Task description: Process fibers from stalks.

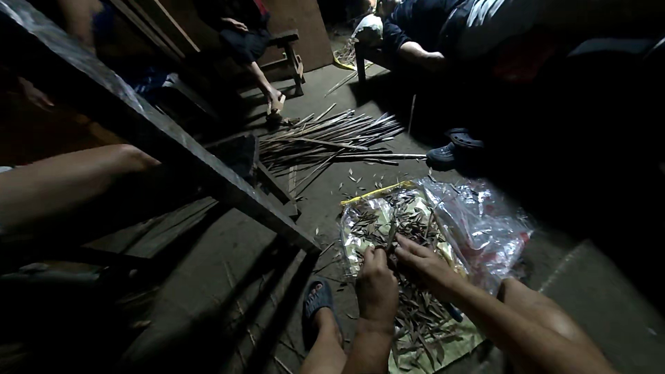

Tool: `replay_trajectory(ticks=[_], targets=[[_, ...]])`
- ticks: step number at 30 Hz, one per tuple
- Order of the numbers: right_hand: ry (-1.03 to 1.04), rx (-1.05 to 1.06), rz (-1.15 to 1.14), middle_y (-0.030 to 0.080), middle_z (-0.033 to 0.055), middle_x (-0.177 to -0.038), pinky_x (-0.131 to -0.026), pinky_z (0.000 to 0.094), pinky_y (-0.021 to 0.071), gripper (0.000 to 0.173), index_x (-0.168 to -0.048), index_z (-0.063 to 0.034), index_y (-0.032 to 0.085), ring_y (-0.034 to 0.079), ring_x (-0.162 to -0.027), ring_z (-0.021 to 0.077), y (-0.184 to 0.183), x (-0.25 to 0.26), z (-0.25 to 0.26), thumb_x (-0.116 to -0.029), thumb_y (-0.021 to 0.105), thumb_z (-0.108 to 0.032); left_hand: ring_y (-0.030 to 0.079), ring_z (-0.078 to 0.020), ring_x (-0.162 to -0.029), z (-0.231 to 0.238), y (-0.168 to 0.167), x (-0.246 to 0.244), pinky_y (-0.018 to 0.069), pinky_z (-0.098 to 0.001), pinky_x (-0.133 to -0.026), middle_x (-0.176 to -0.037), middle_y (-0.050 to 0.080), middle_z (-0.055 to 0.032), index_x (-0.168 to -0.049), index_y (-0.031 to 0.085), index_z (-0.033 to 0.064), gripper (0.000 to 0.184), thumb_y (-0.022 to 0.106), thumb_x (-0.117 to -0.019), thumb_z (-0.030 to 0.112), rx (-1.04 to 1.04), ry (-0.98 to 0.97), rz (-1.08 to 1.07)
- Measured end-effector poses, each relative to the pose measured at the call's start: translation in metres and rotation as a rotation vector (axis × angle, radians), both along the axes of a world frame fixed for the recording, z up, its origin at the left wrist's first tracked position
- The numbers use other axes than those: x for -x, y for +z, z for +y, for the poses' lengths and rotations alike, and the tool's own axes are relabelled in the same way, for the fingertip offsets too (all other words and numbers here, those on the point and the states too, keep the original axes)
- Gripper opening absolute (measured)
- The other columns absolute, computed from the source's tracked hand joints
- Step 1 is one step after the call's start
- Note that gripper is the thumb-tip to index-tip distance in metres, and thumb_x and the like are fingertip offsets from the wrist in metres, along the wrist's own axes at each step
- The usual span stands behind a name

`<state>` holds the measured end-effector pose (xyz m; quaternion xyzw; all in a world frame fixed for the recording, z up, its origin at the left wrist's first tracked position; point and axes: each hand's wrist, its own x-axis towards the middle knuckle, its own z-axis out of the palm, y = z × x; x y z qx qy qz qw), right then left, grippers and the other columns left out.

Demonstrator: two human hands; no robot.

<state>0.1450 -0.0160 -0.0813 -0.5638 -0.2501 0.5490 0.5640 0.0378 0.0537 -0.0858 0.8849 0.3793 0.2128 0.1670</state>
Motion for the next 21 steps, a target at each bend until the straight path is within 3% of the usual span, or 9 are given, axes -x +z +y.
replay_trajectory(ticks=[3,7,10,12,14,17,19,21], targets=[[-0.047,0.015,0.041,0.050,-0.0047,-0.074,-0.051,0.0189,0.0402,0.047,-0.151,-0.0016,0.037,0.045,-0.055,0.0023,-0.001,0.002,0.002,-0.1089,0.041,-0.023,0.071,-0.0364,-0.067,-0.002,-0.007,-0.003,0.0583,-0.0445,-0.056,-0.090,0.067,-0.0255,-0.091,0.071,-0.0068,0.016,0.072,-0.0756,-0.013,-0.155,0.013,0.033],[-0.050,-0.017,0.007,0.047,-0.0067,-0.070,-0.048,0.0176,0.0374,0.041,-0.145,-0.0017,0.045,0.042,-0.052,0.0010,-0.007,0.001,0.004,-0.1087,0.041,-0.021,0.070,-0.0351,-0.065,-0.002,-0.006,-0.003,0.0574,-0.0437,-0.054,-0.091,0.067,-0.0251,-0.094,0.072,-0.0062,0.018,0.073,-0.0762,-0.011,-0.185,0.020,0.038],[0.003,-0.024,-0.226,0.055,-0.0005,-0.086,-0.060,0.0186,0.0420,0.047,-0.149,0.0023,0.043,0.046,-0.064,0.0012,-0.014,-0.003,0.003,-0.1095,0.042,-0.023,0.070,-0.0355,-0.065,-0.002,-0.004,-0.002,0.0575,-0.0437,-0.055,-0.090,0.067,-0.0248,-0.094,0.072,-0.0066,0.016,0.071,-0.0783,-0.011,-0.165,0.024,0.039],[0.068,0.007,-0.475,0.065,0.0105,-0.102,-0.077,0.0276,0.0484,0.050,-0.149,0.0025,0.046,0.056,-0.079,0.0094,-0.016,-0.006,0.001,-0.1102,0.041,-0.029,0.070,-0.0367,-0.068,-0.002,-0.001,-0.001,0.0580,-0.0450,-0.057,-0.093,0.067,-0.0259,-0.097,0.072,-0.0073,0.017,0.071,-0.0803,-0.010,-0.123,0.020,0.059],[0.103,0.020,-0.686,0.069,0.0207,-0.105,-0.089,0.0458,0.0506,0.049,-0.146,0.0022,0.051,0.065,-0.092,0.0271,-0.019,-0.005,0.000,-0.1101,0.040,-0.030,0.071,-0.0367,-0.069,0.000,0.001,0.000,0.0584,-0.0460,-0.059,-0.095,0.067,-0.0261,-0.097,0.071,-0.0075,0.014,0.070,-0.0828,-0.008,-0.090,0.021,0.092],[0.059,0.028,-0.933,0.070,0.0238,-0.117,-0.093,0.0573,0.0514,0.048,-0.146,0.0012,0.053,0.069,-0.105,0.0399,-0.023,0.002,0.001,-0.1096,0.042,-0.029,0.071,-0.0373,-0.071,0.000,0.003,0.001,0.0587,-0.0473,-0.061,-0.096,0.067,-0.0259,-0.096,0.071,-0.0078,0.011,0.070,-0.0861,-0.005,-0.047,0.023,0.102],[0.059,0.061,-1.027,0.069,0.0219,-0.125,-0.094,0.0582,0.0519,0.048,-0.149,-0.0028,0.051,0.069,-0.110,0.0407,-0.024,0.001,0.002,-0.1098,0.041,-0.029,0.071,-0.0380,-0.075,0.001,0.006,0.003,0.0590,-0.0486,-0.064,-0.097,0.068,-0.0261,-0.097,0.071,-0.0084,0.011,0.069,-0.0886,-0.002,-0.008,0.023,0.094],[0.057,0.070,-1.082,0.070,0.0215,-0.121,-0.088,0.0588,0.0536,0.048,-0.150,-0.0060,0.051,0.070,-0.105,0.0415,-0.026,0.000,0.002,-0.1098,0.042,-0.030,0.072,-0.0385,-0.077,0.001,0.009,0.005,0.0592,-0.0492,-0.065,-0.098,0.068,-0.0262,-0.097,0.070,-0.0089,0.011,0.069,-0.0883,-0.003,0.005,0.017,0.094]])
